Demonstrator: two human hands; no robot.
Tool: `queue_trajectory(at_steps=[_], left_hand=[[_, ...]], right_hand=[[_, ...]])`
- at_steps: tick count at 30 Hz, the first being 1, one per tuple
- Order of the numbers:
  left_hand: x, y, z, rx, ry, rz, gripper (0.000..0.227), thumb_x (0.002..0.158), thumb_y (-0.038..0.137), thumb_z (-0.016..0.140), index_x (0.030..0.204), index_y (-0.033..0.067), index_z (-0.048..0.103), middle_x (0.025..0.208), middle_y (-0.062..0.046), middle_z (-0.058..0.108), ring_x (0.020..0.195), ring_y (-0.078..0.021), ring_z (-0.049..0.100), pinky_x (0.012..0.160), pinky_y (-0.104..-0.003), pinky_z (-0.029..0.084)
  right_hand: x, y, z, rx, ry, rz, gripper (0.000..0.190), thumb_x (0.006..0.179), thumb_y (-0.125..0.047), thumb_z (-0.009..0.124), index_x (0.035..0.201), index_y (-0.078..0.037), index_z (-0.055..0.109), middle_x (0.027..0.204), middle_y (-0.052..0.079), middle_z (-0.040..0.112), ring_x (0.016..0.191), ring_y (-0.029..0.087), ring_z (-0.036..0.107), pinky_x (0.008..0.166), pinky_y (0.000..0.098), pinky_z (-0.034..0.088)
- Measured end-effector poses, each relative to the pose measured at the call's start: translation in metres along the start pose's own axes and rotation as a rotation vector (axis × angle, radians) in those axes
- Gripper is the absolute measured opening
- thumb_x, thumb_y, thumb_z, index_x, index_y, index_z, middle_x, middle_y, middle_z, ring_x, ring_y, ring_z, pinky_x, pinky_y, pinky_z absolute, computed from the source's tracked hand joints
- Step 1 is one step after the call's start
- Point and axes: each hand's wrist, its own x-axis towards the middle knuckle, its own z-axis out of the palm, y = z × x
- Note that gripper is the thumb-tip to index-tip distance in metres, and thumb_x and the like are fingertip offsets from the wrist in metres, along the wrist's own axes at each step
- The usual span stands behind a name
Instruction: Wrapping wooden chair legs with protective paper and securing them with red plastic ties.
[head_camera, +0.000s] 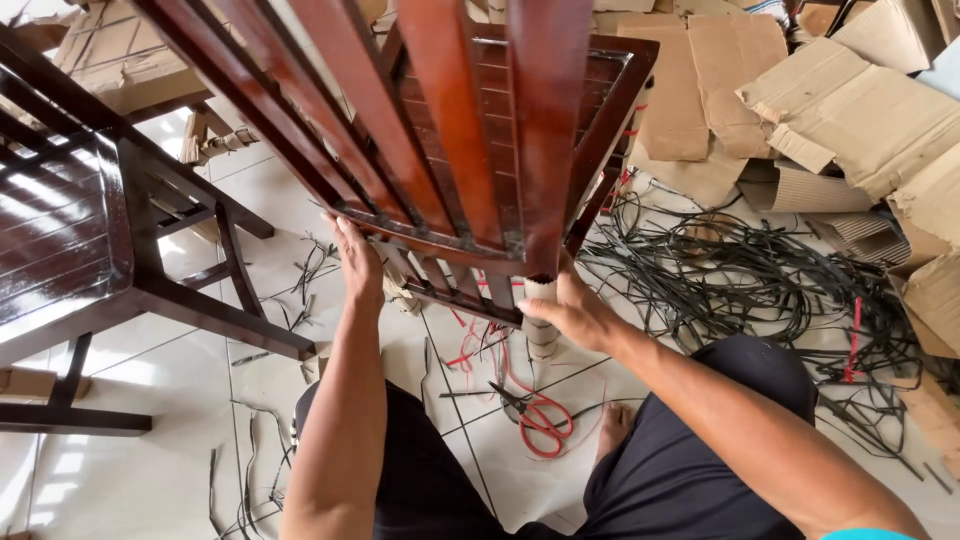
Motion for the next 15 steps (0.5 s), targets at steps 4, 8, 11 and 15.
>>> queue_trajectory(at_steps=[4,8,11,15], left_hand=[[-0.030,0.024,0.006,0.080,0.006,0.005,0.064,0.115,0.054,0.023,0.167,0.0214,0.003,0.170,-0.024,0.010,0.157,-0.0409,0.012,0.128,-0.055,0.008],[-0.043,0.055,0.013,0.041,0.003,0.046,0.067,0.116,0.055,0.027,0.164,0.0282,-0.011,0.171,-0.024,0.003,0.156,-0.0434,0.009,0.127,-0.060,0.012],[-0.017,0.040,-0.002,-0.014,-0.037,0.104,0.067,0.118,0.049,0.029,0.165,0.0226,-0.010,0.170,-0.029,-0.002,0.156,-0.0485,0.002,0.123,-0.068,0.011],[0.029,0.008,-0.024,-0.149,-0.104,0.019,0.063,0.116,0.054,0.029,0.166,0.0302,-0.002,0.170,-0.029,0.000,0.152,-0.0583,0.002,0.106,-0.086,0.020]], right_hand=[[0.002,0.032,0.006,0.020,-0.055,-0.107,0.101,0.082,-0.037,0.070,0.158,0.001,0.015,0.156,0.032,0.034,0.148,0.047,0.032,0.122,0.0611,0.026],[-0.003,0.034,0.009,-0.030,-0.171,-0.150,0.102,0.082,-0.028,0.066,0.160,0.002,0.007,0.165,0.030,0.017,0.154,0.045,0.015,0.125,0.0591,0.014],[-0.008,0.016,0.017,-0.075,-0.263,-0.194,0.106,0.082,-0.028,0.064,0.163,0.000,0.001,0.169,0.027,0.006,0.156,0.041,0.008,0.127,0.0545,0.009],[-0.018,-0.020,0.036,-0.148,-0.383,-0.280,0.104,0.085,-0.022,0.064,0.163,0.001,0.000,0.169,0.027,0.006,0.156,0.040,0.009,0.127,0.0524,0.011]])
